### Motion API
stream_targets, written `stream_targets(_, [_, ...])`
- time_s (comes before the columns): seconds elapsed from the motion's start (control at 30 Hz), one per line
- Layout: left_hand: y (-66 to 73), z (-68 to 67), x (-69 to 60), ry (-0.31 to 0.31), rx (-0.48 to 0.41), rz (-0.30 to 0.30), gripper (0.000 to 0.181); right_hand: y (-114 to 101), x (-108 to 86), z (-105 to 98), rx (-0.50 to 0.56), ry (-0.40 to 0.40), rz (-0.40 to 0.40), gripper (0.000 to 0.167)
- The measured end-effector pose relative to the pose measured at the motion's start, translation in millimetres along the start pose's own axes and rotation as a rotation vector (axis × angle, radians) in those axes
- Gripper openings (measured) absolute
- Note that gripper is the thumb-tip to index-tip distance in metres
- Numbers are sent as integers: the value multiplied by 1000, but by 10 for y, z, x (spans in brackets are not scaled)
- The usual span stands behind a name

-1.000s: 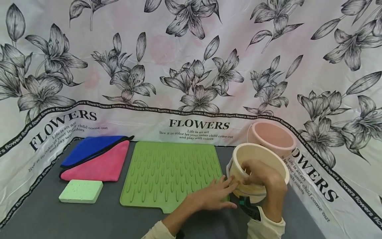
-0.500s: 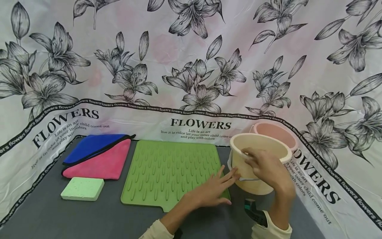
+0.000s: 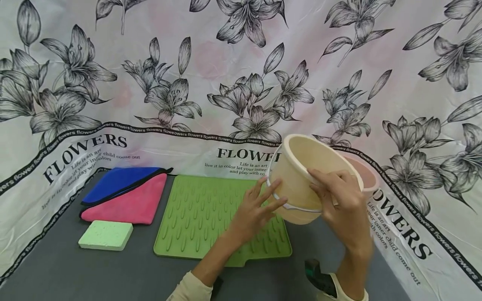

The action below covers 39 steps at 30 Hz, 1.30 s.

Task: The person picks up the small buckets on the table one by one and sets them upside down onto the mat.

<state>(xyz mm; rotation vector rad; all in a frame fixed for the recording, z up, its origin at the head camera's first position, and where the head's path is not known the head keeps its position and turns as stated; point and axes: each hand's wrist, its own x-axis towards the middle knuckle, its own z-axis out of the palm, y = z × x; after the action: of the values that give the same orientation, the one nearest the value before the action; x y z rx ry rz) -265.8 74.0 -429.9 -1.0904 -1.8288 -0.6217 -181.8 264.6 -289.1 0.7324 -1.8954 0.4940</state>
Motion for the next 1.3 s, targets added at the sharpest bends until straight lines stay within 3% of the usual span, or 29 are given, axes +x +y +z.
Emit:
stream_targets(0.13, [-124, -70, -1, 221, 33, 18, 100, -140, 64, 99, 49, 89, -55, 34])
stream_targets(0.2, [-180, -111, -9, 283, 38, 29, 85, -197, 90, 150, 52, 109, -78, 32])
stream_targets(0.3, [-258, -177, -14, 342, 33, 44, 77, -254, 125, 212, 58, 122, -90, 32])
stream_targets(0.43, [-333, -307, 25, 369, 9, 43, 72, -290, 162, 276, 50, 130, -85, 39])
stream_targets(0.67, [-397, -611, 139, 299, -63, -71, 87, -245, 162, 365, 21, 268, -37, 66])
stream_targets(0.77, [-408, -748, 168, 313, -134, -115, 86, -218, 133, 349, 28, 220, -48, 72])
stream_targets(0.87, [-427, -869, 187, 306, -175, -144, 82, -195, 108, 330, 39, 120, -68, 76])
stream_targets(1.1, [-461, -1044, 190, 278, -148, -193, 81, -175, 87, 385, 51, -135, -103, 87])
stream_targets(1.3, [-424, -1118, 217, 236, -142, -184, 84, -178, 46, 474, -71, -220, -113, 115])
